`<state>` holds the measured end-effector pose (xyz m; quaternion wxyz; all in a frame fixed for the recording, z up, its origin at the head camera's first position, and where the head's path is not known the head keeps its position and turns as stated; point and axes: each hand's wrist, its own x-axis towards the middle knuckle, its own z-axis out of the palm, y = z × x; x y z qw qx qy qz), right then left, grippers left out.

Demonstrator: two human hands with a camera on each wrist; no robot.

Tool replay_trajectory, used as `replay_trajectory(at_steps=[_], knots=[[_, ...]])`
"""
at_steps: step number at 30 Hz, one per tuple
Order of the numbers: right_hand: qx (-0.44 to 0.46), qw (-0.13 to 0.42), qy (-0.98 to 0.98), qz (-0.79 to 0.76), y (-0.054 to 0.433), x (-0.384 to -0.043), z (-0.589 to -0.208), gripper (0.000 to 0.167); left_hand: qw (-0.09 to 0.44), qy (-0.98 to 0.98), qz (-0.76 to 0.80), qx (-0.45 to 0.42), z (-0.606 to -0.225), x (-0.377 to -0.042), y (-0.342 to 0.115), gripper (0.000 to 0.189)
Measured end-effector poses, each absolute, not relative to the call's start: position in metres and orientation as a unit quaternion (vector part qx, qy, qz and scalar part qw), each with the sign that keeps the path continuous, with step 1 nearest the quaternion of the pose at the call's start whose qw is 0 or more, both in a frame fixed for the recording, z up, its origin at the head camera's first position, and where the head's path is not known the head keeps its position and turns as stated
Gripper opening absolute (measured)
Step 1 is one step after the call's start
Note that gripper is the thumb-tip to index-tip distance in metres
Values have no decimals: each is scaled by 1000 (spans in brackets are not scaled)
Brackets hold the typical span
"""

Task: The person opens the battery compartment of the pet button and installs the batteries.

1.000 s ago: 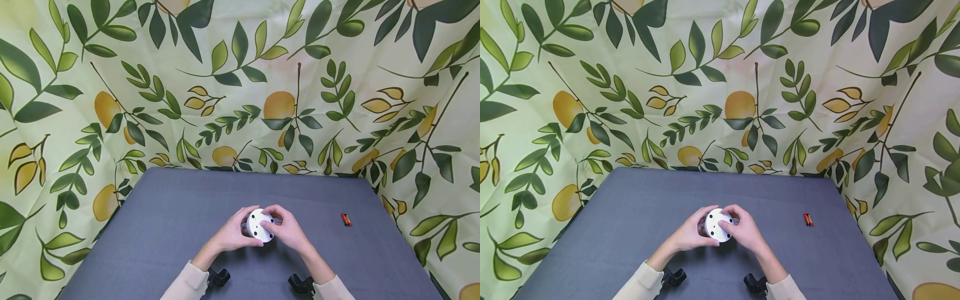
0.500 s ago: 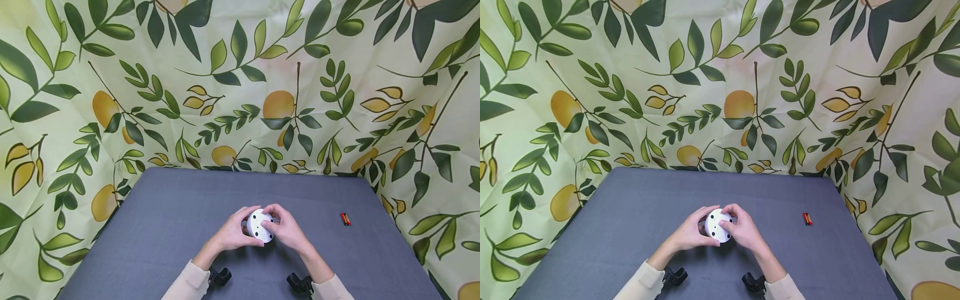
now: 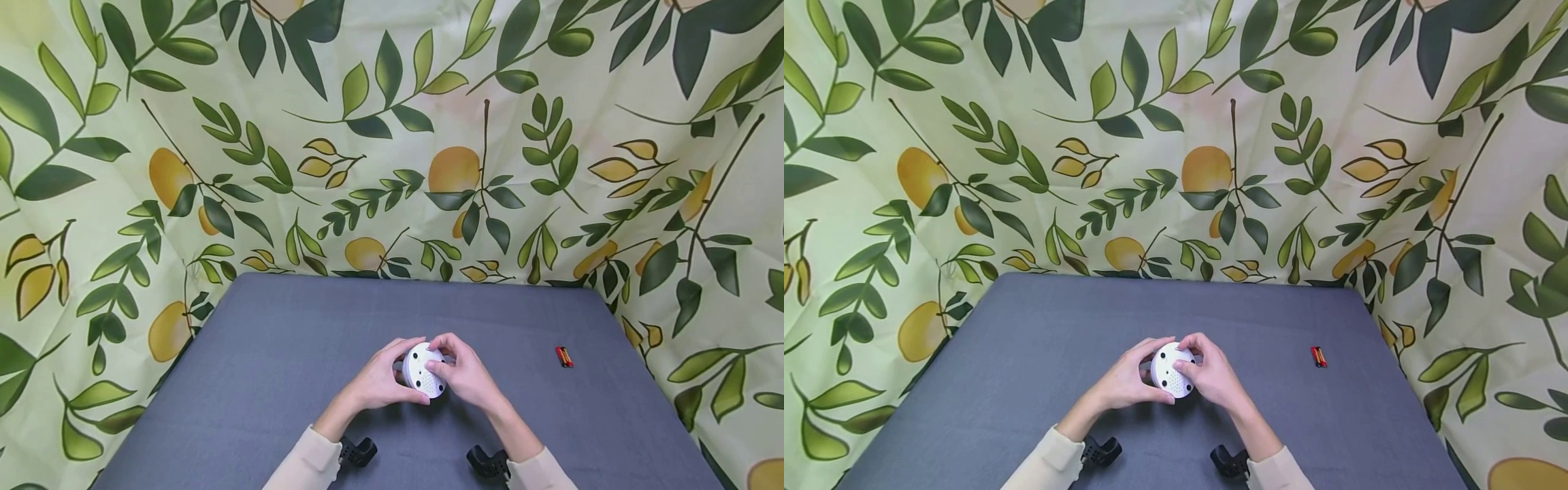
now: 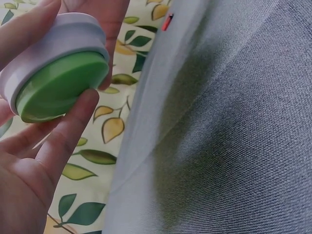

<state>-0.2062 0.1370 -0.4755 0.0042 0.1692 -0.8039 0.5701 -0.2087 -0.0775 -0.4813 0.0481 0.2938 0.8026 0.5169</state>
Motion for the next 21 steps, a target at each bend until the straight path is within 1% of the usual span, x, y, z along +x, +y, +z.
replay_trajectory(at_steps=[21], knots=[[158, 15, -800, 579, 139, -208, -474, 27, 45, 794, 532, 290, -482, -210, -74, 92]])
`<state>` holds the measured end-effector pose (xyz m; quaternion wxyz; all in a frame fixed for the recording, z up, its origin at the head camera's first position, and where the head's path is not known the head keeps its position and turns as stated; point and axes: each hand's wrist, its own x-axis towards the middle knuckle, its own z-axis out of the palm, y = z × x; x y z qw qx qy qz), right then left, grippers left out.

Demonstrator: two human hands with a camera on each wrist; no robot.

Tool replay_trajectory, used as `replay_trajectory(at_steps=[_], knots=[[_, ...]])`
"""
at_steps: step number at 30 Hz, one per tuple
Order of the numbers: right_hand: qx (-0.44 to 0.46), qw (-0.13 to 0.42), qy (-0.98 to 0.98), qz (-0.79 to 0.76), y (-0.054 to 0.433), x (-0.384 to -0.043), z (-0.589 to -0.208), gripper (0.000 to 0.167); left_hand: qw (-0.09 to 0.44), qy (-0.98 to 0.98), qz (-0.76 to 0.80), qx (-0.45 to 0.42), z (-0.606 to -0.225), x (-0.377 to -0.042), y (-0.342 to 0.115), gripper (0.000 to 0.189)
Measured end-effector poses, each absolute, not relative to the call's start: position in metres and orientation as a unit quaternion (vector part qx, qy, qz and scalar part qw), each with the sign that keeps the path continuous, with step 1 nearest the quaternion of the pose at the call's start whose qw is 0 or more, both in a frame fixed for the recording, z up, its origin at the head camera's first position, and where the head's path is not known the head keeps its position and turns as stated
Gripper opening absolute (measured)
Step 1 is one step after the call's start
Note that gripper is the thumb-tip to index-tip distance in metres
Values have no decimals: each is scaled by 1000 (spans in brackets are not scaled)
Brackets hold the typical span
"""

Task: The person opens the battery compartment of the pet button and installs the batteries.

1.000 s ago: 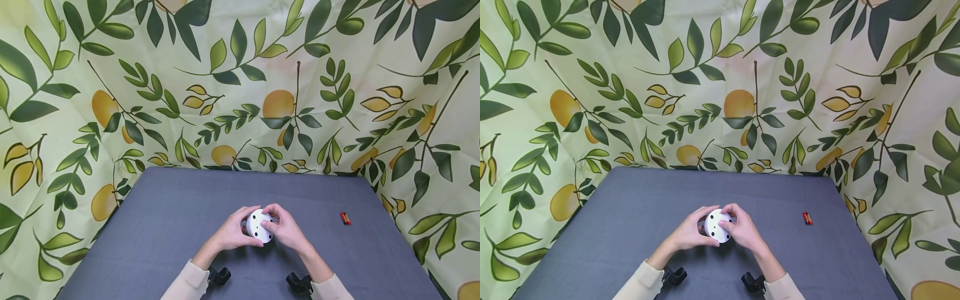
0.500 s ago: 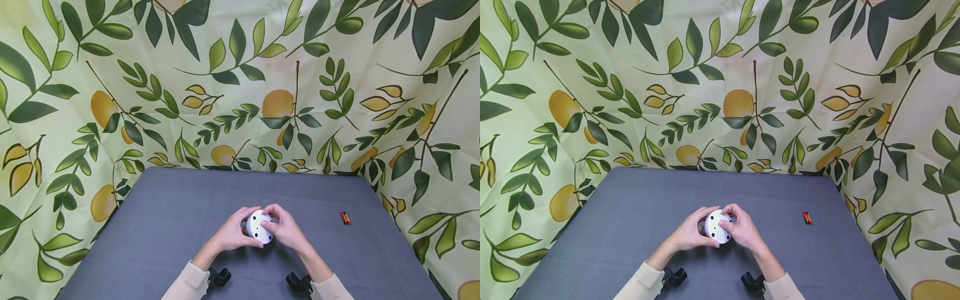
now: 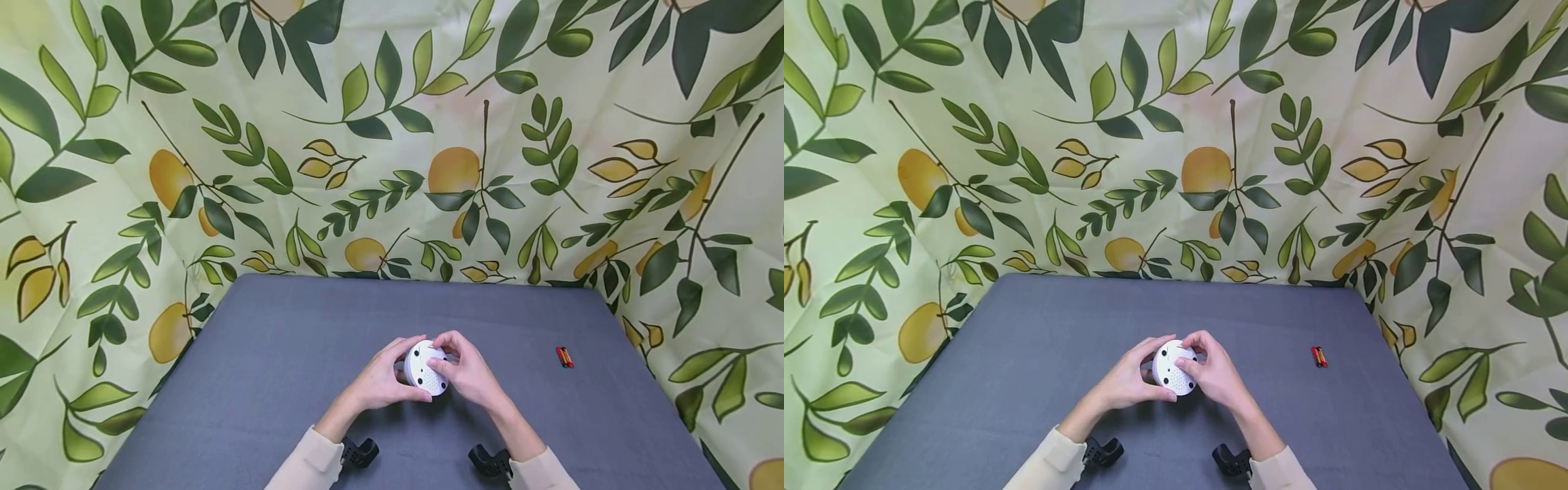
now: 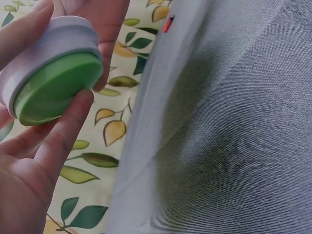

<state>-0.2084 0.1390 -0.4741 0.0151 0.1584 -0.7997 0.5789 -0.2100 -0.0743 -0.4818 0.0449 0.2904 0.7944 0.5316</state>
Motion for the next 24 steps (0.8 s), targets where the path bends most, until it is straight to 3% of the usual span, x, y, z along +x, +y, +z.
replay_trajectory(at_steps=[10, 24], knots=[[165, 29, -803, 572, 141, -208, -473, 26, 52, 793, 533, 290, -479, -209, -73, 93], [152, 104, -839, 512, 138, -206, -471, 25, 55, 796, 530, 286, -480, -208, -75, 93]])
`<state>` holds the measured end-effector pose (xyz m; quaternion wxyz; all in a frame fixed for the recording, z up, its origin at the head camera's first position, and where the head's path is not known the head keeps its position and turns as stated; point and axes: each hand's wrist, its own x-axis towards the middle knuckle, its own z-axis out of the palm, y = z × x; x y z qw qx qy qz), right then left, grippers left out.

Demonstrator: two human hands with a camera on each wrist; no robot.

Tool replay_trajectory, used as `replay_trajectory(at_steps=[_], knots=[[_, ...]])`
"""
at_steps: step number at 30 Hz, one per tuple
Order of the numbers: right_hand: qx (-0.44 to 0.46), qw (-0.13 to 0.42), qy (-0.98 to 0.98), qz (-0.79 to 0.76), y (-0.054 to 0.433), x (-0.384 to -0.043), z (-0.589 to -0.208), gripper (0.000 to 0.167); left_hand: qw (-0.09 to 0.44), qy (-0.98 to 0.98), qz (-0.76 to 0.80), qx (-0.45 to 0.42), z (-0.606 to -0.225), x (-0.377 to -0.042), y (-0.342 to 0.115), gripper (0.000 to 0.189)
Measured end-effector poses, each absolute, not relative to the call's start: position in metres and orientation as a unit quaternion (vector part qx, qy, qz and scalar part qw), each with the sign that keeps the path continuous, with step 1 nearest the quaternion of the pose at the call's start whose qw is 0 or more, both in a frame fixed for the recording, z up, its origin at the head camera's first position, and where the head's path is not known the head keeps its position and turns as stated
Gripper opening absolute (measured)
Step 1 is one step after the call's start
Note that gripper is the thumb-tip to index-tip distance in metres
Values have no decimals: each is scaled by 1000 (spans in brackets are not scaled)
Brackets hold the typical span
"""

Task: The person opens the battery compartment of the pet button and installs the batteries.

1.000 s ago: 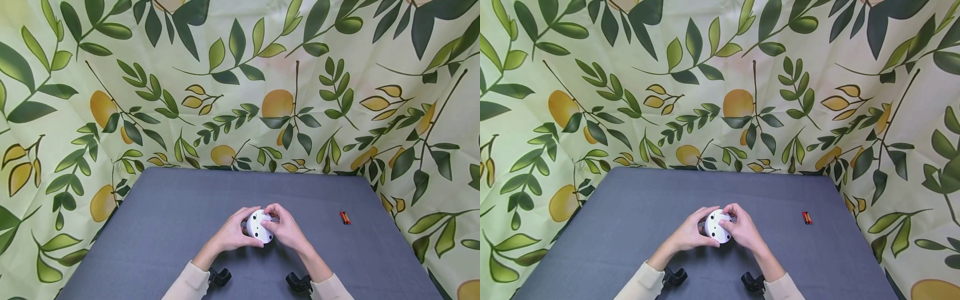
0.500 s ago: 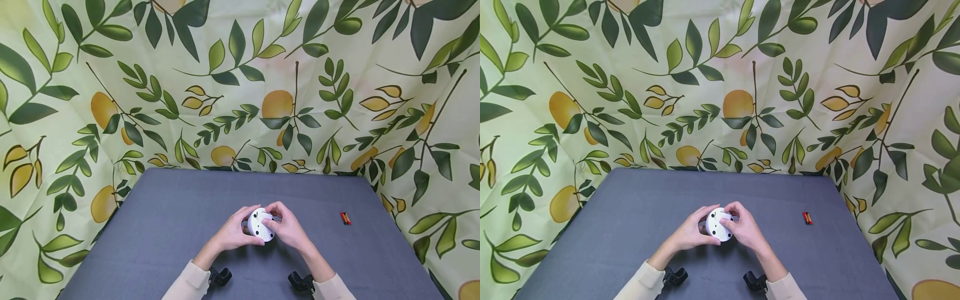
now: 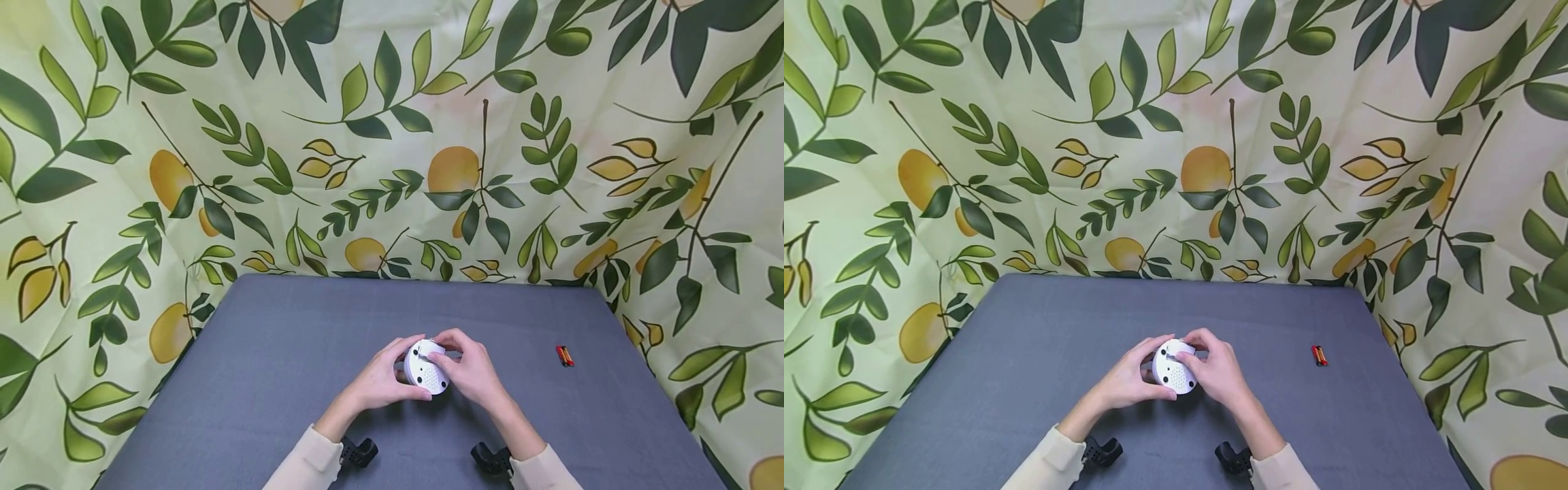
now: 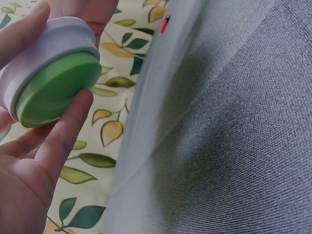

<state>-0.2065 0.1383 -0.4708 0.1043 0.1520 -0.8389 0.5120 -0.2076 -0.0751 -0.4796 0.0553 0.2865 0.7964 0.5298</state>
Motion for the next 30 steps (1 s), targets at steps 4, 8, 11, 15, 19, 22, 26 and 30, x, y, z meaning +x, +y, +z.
replay_trajectory(at_steps=[4, 8, 11, 15, 19, 22, 26, 30], knots=[[150, 122, -843, 502, 138, -207, -471, 27, 55, 794, 531, 290, -480, -208, -75, 93], [161, 140, -848, 485, 138, -207, -472, 31, 53, 794, 532, 290, -481, -208, -74, 93], [170, 153, -852, 470, 138, -207, -472, 32, 55, 792, 537, 286, -481, -208, -74, 93], [174, 169, -856, 457, 140, -208, -471, 30, 62, 786, 547, 279, -480, -207, -73, 91], [171, 181, -857, 451, 141, -208, -471, 29, 64, 780, 555, 280, -482, -207, -73, 91], [166, 188, -856, 453, 143, -209, -472, 30, 63, 779, 558, 280, -483, -207, -73, 91], [163, 197, -852, 456, 145, -209, -472, 29, 62, 781, 555, 280, -485, -206, -73, 91], [161, 198, -851, 460, 148, -210, -471, 27, 62, 779, 557, 283, -485, -206, -73, 92]])
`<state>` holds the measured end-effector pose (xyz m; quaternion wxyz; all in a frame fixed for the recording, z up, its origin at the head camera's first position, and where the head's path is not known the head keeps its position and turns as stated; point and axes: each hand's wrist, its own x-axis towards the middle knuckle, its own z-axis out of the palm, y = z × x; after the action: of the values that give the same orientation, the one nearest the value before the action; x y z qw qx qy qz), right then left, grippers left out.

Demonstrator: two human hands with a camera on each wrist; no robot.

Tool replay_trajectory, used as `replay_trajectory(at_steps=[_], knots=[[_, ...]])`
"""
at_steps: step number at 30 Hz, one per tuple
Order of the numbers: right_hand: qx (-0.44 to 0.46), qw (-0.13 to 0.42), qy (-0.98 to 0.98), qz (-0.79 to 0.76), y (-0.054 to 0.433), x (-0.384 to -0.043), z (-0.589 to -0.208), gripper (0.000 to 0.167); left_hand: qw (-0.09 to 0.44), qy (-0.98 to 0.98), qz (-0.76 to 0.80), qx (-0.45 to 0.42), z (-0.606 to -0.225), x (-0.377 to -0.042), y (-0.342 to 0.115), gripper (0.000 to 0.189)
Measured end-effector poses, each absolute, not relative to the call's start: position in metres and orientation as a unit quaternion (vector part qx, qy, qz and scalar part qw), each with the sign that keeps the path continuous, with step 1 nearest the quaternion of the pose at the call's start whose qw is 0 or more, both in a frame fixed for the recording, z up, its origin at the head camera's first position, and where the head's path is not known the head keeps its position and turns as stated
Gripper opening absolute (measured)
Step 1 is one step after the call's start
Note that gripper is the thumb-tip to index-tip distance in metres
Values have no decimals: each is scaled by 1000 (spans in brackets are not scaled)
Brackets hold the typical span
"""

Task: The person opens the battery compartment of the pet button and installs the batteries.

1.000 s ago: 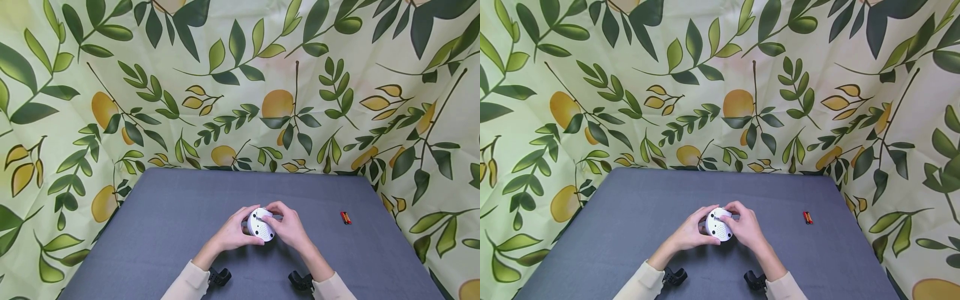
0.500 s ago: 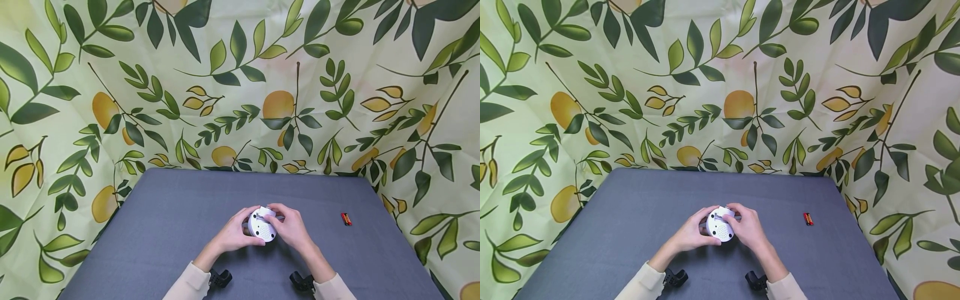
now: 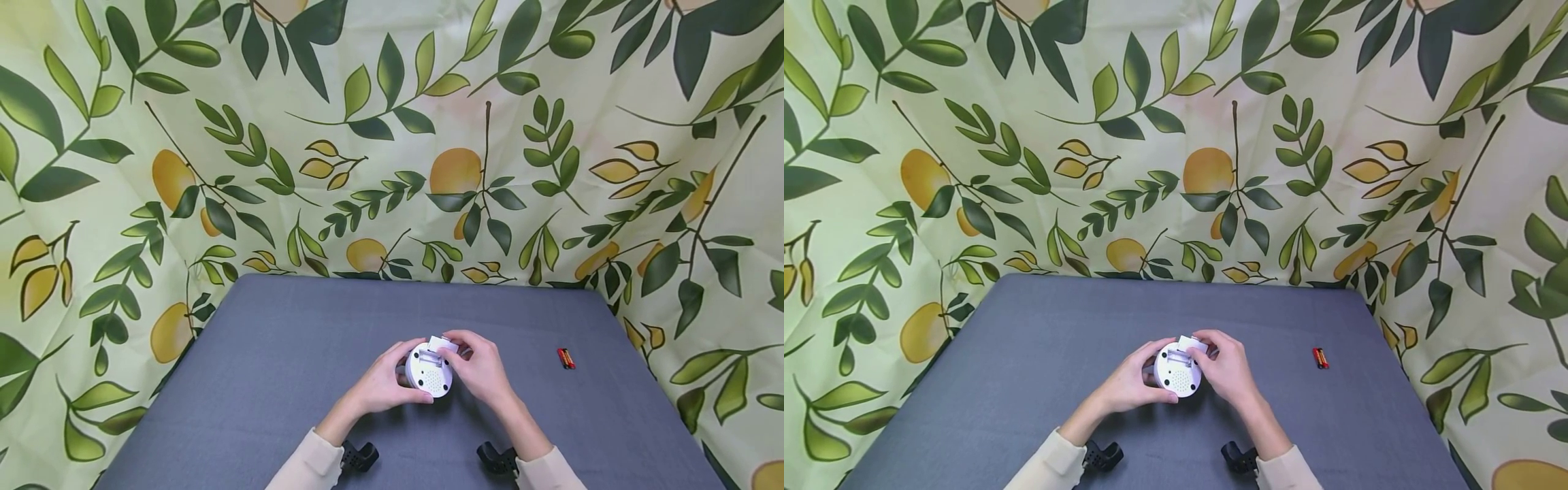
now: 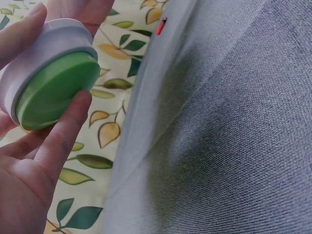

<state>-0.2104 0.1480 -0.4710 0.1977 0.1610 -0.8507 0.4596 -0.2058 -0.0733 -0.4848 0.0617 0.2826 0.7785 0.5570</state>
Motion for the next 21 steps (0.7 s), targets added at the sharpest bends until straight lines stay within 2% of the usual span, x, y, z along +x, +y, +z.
replay_trajectory(at_steps=[11, 21], knots=[[134, 145, -838, 509, 159, -213, -467, 24, 60, 779, 558, 279, -485, -205, -75, 93], [109, 131, -844, 508, 174, -219, -465, 24, 55, 784, 556, 270, -485, -207, -74, 94]])
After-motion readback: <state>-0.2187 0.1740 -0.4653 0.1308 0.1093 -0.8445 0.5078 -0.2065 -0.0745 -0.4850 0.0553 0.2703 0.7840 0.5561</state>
